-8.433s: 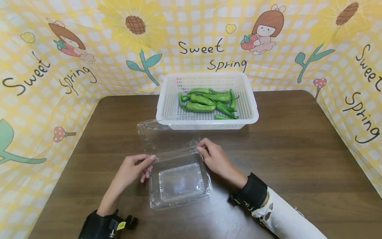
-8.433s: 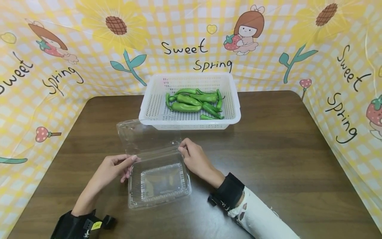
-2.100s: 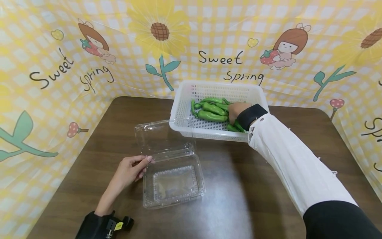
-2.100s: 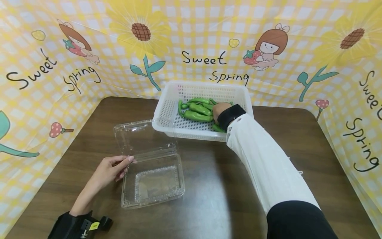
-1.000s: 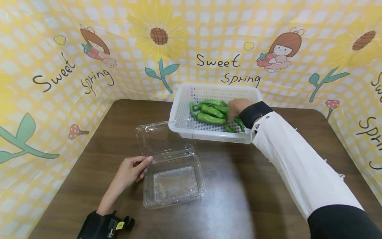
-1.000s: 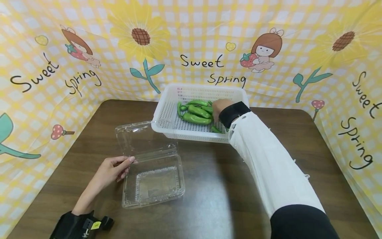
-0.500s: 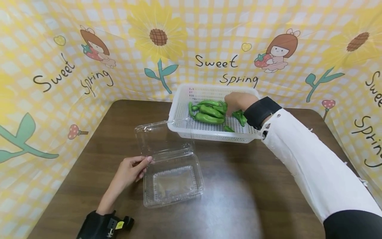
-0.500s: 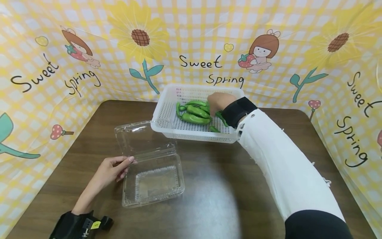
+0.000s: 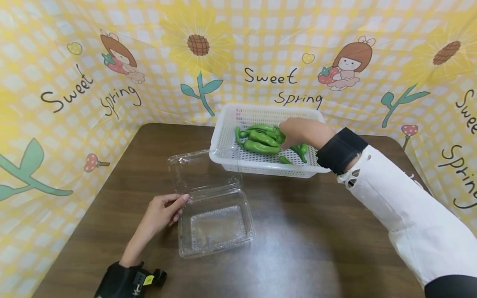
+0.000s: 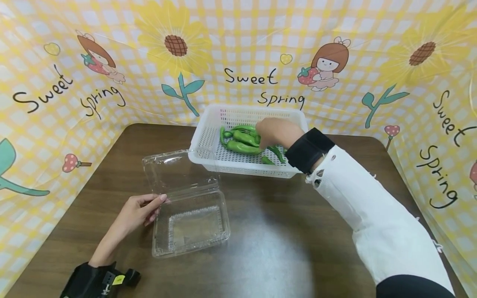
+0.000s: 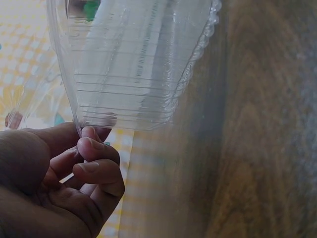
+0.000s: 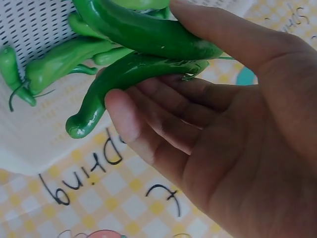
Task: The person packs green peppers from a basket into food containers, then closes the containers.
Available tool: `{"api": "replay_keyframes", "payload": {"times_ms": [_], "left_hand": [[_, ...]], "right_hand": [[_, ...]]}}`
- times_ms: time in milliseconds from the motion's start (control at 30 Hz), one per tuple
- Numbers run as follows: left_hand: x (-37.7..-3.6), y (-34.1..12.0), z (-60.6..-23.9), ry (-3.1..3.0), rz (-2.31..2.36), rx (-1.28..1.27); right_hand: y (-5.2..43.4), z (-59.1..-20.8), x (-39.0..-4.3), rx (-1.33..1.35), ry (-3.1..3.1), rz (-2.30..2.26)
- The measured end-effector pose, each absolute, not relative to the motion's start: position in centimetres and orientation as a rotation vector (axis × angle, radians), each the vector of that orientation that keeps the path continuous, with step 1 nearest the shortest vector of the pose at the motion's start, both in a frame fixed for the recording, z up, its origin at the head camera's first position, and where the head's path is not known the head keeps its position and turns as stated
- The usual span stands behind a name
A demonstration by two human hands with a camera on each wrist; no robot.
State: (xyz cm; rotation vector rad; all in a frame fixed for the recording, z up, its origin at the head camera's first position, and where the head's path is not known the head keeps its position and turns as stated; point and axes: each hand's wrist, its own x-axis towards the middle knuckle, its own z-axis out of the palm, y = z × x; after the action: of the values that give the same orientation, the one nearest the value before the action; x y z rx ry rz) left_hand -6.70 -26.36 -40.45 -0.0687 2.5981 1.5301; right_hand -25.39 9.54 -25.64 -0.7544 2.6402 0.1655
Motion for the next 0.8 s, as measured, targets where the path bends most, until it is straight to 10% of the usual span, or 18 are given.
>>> {"api": "replay_keyframes", "payload": {"times_ms": [800], "left_hand": [[-6.7, -26.3, -40.2, 2.615, 1.508, -0.047]], "right_hand": [[5.7, -23.6, -17.1, -1.011, 2.592, 0.227]]}}
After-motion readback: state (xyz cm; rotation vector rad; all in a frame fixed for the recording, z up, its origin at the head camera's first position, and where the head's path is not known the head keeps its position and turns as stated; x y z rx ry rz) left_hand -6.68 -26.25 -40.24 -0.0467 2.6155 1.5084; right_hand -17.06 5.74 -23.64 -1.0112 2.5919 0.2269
